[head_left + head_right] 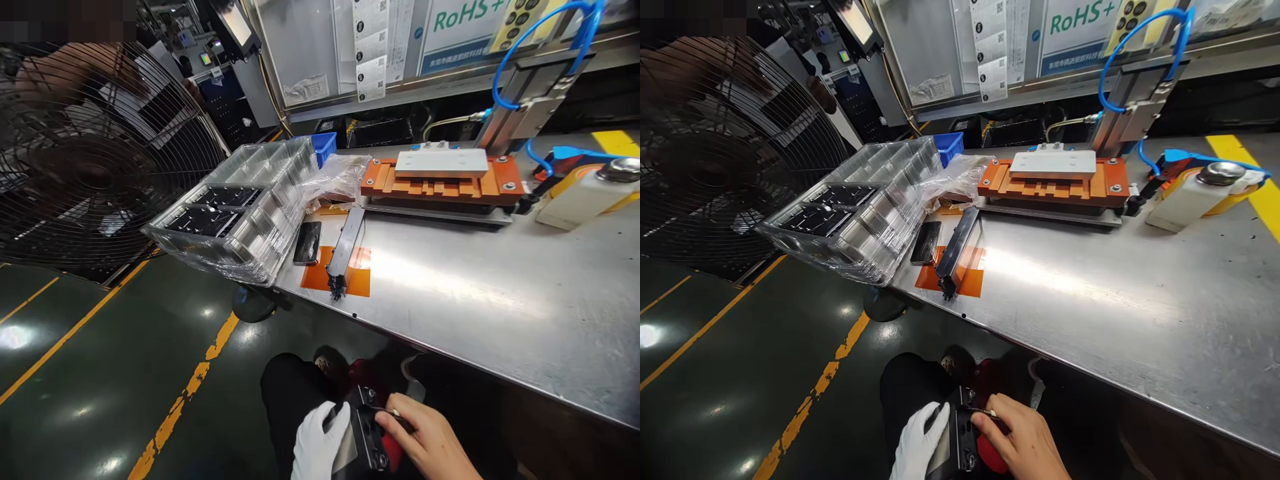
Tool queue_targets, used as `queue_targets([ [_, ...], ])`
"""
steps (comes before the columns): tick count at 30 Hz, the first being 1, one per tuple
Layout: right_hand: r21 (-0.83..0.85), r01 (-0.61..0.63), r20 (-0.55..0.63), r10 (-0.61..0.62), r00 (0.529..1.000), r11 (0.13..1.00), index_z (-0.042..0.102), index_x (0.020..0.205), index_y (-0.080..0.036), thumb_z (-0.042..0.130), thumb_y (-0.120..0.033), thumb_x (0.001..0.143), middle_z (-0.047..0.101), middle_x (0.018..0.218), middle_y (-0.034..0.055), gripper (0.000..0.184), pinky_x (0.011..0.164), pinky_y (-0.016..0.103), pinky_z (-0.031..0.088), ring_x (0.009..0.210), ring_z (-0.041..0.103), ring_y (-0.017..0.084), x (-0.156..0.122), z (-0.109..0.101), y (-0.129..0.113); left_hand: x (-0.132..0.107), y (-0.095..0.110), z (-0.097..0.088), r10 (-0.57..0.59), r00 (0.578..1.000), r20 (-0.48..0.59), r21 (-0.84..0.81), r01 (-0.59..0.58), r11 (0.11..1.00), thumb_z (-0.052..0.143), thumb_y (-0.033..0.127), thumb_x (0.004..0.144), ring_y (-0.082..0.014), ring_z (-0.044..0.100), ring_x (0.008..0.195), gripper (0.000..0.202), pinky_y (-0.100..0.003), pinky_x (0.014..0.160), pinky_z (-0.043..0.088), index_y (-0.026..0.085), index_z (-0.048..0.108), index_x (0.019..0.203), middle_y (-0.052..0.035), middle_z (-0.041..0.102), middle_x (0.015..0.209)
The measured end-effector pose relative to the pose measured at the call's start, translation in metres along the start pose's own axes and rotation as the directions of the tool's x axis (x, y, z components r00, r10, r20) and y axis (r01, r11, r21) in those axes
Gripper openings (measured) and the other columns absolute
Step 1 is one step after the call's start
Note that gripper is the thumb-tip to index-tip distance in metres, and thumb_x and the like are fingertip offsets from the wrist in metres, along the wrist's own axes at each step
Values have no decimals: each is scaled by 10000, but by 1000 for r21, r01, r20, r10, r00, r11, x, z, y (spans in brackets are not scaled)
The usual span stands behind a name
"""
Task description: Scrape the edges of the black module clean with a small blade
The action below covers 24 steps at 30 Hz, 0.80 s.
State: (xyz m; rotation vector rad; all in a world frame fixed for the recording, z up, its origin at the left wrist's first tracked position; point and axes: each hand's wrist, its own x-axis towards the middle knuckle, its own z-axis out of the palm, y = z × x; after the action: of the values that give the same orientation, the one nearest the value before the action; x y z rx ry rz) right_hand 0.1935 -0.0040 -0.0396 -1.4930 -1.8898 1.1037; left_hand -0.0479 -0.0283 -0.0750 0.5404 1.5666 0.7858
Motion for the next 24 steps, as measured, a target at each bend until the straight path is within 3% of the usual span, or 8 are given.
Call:
queue_targets([
  [2,89,1,-4,0,1000,996,518,785,-248,380,-523,1013,575,756,-39,383,643,211,467,680,597,125,0,1,-2,1,-1,-1,29,998,57,-28,-28,999,673,328,697,-400,381,1405,267,-445,1131,397,275,752,947,-145,680,1113],
  [5,122,-34,-18,36,999,992,483,745,-245,362,-547,1011,552,725,-42,421,630,223,450,654,574,126,-1,2,-4,-2,4,2,92,989,113,300,-122,946,620,360,742,-380,492,1322,351,-451,1092,439,299,731,1069,-117,681,1162],
  [7,109,-61,-14,63,998,992,413,676,-236,352,-583,999,500,666,-47,478,591,233,421,603,533,126,-2,2,-5,-4,9,6,97,991,93,553,-132,823,541,399,810,-358,582,1219,362,-491,1046,476,314,713,1117,-94,687,1169],
  [9,154,-84,32,80,996,985,457,737,-243,336,-579,1004,526,716,-43,446,634,234,434,653,554,130,-3,2,-5,-6,14,12,95,994,48,709,-101,698,449,400,874,-329,639,1132,376,-506,985,519,318,699,1143,-80,697,1160],
  [12,215,-109,76,95,993,971,503,851,-257,323,-558,1016,563,812,-33,388,709,238,452,744,588,138,-4,3,-4,-5,13,15,146,988,39,877,-104,468,410,328,907,-277,685,1050,382,-432,874,579,347,680,1177,-49,717,1138],
  [14,173,-98,58,89,994,980,437,745,-244,324,-574,1010,523,745,-36,437,660,244,432,684,556,138,-4,5,-3,-2,6,12,201,975,95,925,-161,344,422,270,900,-258,702,997,401,-390,804,597,363,665,1206,-37,731,1108],
  [17,97,-46,19,44,999,994,314,667,-232,319,-579,1008,458,661,-40,487,588,253,388,601,496,131,-4,7,-2,3,-8,5,275,937,214,925,-285,250,418,208,883,-241,710,940,470,-363,744,601,357,616,1283,-34,745,1061],
  [24,139,22,-46,-16,999,990,503,826,-263,316,-454,1042,562,797,-24,343,704,254,453,735,585,147,-10,11,-6,10,-23,2,346,905,249,927,-326,184,456,177,846,-226,718,912,512,-338,710,608,325,591,1317,-42,746,1072],
])
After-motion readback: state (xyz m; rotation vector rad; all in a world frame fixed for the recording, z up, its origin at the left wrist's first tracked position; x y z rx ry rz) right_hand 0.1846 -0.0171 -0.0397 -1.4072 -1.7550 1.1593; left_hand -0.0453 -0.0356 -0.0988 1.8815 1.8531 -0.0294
